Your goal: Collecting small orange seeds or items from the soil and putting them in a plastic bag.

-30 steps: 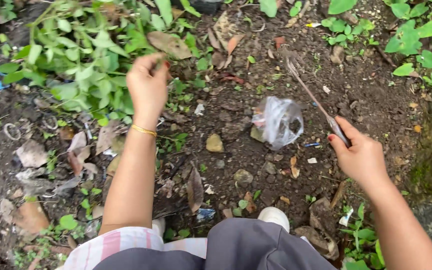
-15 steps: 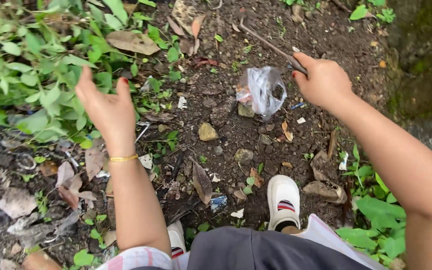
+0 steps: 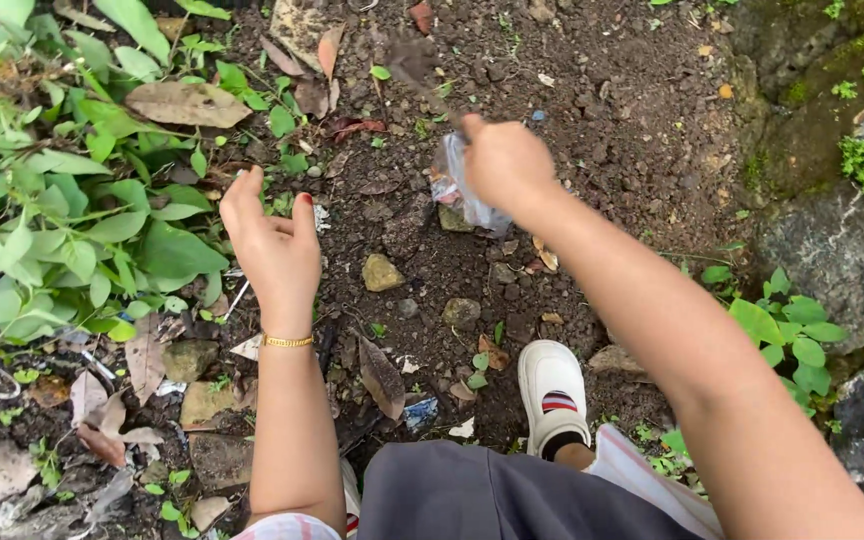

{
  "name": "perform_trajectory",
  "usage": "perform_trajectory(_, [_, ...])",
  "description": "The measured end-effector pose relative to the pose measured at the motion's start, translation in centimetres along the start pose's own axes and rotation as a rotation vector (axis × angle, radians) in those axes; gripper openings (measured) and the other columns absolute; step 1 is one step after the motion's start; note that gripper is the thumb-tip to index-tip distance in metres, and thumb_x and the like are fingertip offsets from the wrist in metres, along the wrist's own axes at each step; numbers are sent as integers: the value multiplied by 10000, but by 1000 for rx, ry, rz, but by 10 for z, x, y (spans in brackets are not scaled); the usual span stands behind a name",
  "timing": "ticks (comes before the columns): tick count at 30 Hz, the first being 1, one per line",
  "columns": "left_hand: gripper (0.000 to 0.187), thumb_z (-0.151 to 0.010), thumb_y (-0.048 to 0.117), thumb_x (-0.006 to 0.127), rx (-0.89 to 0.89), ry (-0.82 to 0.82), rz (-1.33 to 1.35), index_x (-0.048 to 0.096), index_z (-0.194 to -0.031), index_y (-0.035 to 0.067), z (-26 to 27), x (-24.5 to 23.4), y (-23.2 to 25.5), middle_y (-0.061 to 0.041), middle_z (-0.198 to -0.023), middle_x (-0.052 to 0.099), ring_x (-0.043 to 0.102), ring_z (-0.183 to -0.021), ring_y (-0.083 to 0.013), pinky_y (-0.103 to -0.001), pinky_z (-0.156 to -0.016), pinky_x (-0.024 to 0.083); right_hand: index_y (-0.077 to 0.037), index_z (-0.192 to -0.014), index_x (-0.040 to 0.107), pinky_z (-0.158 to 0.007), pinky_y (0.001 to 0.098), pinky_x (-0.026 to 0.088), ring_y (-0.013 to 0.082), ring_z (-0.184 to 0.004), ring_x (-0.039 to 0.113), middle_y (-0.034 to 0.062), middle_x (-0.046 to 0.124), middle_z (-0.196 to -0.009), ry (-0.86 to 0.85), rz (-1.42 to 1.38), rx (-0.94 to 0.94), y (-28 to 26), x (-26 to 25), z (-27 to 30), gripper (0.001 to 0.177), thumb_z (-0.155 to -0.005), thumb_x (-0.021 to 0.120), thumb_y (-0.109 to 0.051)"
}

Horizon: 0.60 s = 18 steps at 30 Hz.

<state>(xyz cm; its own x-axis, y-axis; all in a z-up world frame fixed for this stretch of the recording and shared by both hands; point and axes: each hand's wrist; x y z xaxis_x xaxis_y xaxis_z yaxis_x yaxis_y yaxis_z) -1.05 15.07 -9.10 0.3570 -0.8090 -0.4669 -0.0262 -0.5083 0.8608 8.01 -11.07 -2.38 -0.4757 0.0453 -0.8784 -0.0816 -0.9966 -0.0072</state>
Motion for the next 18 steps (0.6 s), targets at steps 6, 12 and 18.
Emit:
perform_trajectory(6, [486, -1008, 13, 757, 50, -19, 27, 530, -1436, -24, 3, 6, -4, -189, -1464, 480, 641, -934, -141, -209, -664, 560, -173, -1333, 662, -537, 314, 556, 116, -602, 705, 33, 761, -864, 222, -667, -406, 11, 4, 17, 415, -920, 706, -167])
perform_trajectory(12, [469, -1026, -2, 734, 12, 8, 31, 528, -1447, -30, -8, -14, -2, -191, -1482, 475, 639, -847, -113, -210, -690, 558, -198, -1357, 656, -543, 402, 505, 184, -600, 627, 89, 728, -806, 241, -637, 27, 74, 1, 8, 382, -975, 635, -183])
perform_trajectory(18, [453, -1032, -9, 725, 6, -4, 10, 530, -1441, -25, -1, -17, -1, -182, -1492, 476, 630, -793, -99, -220, -702, 553, -100, -1235, 693, -653, 400, 535, 233, -718, 691, 123, 713, -868, 449, -521, 137, 163, 52, -42, 296, -948, 689, -173])
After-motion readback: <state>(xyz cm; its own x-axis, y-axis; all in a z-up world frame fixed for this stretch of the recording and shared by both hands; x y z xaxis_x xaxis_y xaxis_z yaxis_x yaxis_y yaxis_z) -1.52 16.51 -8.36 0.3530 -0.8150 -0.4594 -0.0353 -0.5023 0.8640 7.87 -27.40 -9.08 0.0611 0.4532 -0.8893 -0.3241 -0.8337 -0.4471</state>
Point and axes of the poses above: each hand's wrist, its own z-axis away from the middle knuckle, its own x-axis out of the palm, y = z × x
